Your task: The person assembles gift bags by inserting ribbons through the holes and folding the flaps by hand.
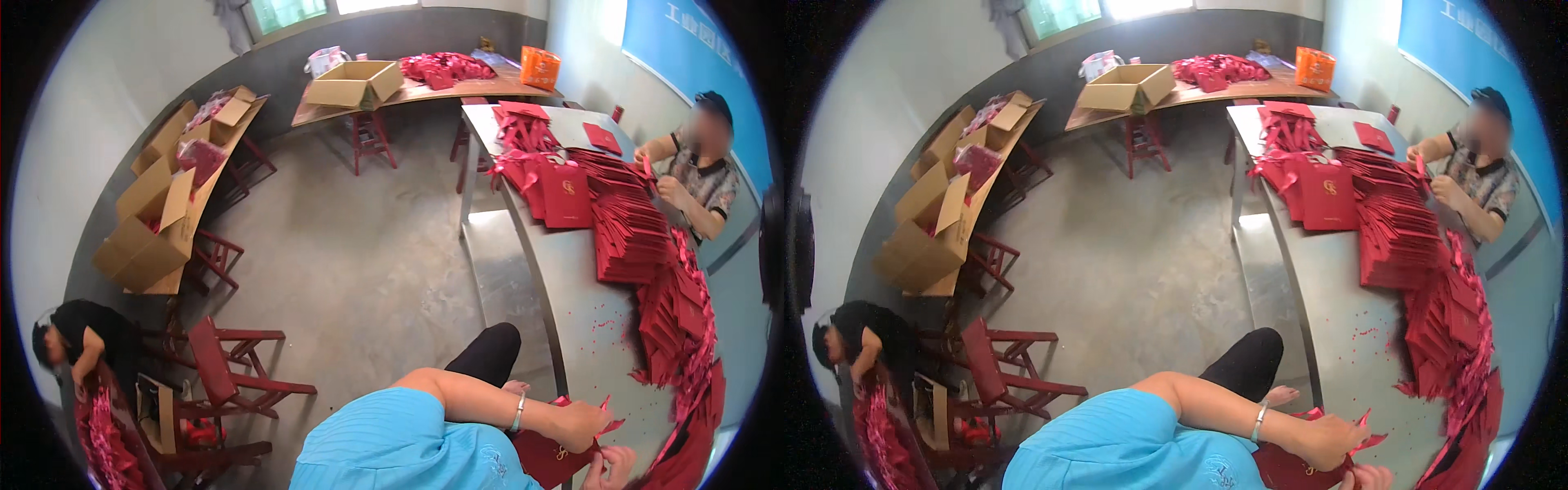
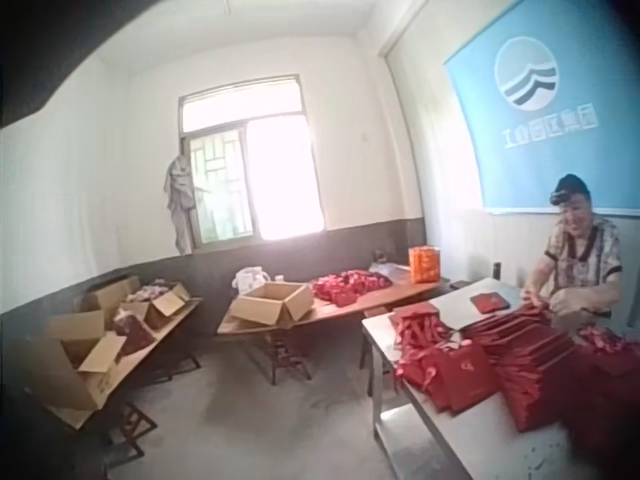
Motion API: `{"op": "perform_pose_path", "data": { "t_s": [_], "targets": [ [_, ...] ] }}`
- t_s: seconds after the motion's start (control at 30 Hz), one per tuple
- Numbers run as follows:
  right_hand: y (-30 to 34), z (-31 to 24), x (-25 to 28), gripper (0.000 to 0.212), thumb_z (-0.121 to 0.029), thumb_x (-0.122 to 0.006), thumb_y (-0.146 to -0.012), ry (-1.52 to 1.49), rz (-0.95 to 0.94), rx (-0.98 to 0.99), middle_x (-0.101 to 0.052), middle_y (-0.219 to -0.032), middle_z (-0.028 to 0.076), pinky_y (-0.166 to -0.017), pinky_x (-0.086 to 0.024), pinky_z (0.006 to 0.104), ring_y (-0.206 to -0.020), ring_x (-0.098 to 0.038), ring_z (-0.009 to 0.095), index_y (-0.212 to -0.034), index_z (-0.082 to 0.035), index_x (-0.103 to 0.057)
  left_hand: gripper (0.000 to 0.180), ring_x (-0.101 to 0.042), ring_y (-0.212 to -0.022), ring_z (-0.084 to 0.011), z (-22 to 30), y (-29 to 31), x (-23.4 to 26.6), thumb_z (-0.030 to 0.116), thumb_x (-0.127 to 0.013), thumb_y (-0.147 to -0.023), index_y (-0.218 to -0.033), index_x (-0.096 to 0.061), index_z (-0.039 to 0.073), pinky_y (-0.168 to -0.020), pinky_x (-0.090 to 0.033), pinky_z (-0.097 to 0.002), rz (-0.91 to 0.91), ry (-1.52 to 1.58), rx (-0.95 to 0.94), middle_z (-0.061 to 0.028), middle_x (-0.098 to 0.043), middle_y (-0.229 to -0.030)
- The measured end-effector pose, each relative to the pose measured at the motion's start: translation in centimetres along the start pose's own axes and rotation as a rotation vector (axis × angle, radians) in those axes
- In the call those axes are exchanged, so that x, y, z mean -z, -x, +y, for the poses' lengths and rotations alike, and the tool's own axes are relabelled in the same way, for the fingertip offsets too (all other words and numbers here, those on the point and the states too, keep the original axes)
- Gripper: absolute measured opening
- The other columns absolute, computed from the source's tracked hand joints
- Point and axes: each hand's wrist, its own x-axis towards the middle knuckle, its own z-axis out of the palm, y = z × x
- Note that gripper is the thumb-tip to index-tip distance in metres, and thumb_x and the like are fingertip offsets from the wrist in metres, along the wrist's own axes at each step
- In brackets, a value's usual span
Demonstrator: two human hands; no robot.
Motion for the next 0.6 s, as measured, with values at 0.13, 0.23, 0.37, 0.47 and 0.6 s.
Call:
{"op": "perform_pose_path", "data": {
  "t_s": [0.13, 0.23, 0.37, 0.47, 0.6],
  "targets": [
    [-0.5, -0.6, -2.9, 0.012, 0.006, -0.065, -0.073, -0.083, 0.184, 0.002, -0.061, -0.085, 0.011, -0.066, -0.048, 0.0324, -0.074, -0.059, 0.025, -0.082, -0.001, -0.061, 0.041, -0.065, -0.085, -0.0409, 0.2, 0.0, 0.9, 0.004, -0.064, -0.072, -0.108, -0.046, -0.004, -0.068, -0.050, -0.0476, -0.068, 0.083, 0.064, -0.0255, -0.065, -0.083],
    [-1.1, -0.9, -3.1, 0.014, 0.007, -0.068, -0.069, -0.238, 0.188, -0.169, -0.065, -0.085, 0.012, -0.066, -0.048, 0.0342, -0.074, -0.059, 0.025, -0.080, -0.001, -0.063, 0.044, -0.064, -0.087, -0.0423, 0.5, 0.4, 1.9, 0.003, -0.057, -0.079, -0.120, -0.043, 0.000, -0.070, -0.050, -0.0503, -0.065, 0.148, 0.107, -0.0259, -0.065, -0.091],
    [-0.5, -0.5, -3.0, 0.015, 0.006, -0.070, -0.068, -0.225, 0.237, -0.273, -0.066, -0.084, 0.011, -0.066, -0.048, 0.0345, -0.073, -0.060, 0.026, -0.079, -0.001, -0.063, 0.044, -0.062, -0.092, -0.0435, -0.1, 0.7, 1.0, 0.003, -0.053, -0.080, -0.123, -0.042, 0.003, -0.076, -0.048, -0.0520, -0.006, 0.172, -0.013, -0.0255, -0.064, -0.099],
    [-0.4, -0.5, -2.9, 0.014, 0.004, -0.072, -0.069, -0.222, 0.214, -0.209, -0.067, -0.085, 0.010, -0.065, -0.049, 0.0344, -0.074, -0.061, 0.025, -0.079, -0.002, -0.064, 0.045, -0.064, -0.092, -0.0398, -0.4, 0.8, 0.7, 0.001, -0.049, -0.082, -0.126, -0.042, 0.004, -0.075, -0.050, -0.0477, -0.009, 0.115, -0.061, -0.0203, -0.066, -0.097],
    [-0.4, -0.4, -3.1, 0.017, 0.001, -0.075, -0.067, -0.278, 0.228, -0.212, -0.066, -0.086, 0.010, -0.064, -0.049, 0.0348, -0.076, -0.062, 0.027, -0.078, -0.004, -0.063, 0.043, -0.064, -0.096, -0.0372, 0.2, 0.4, 1.5, 0.001, -0.049, -0.081, -0.123, -0.048, 0.006, -0.080, -0.051, -0.0447, -0.096, 0.105, 0.004, -0.0180, -0.067, -0.102]
  ]
}}
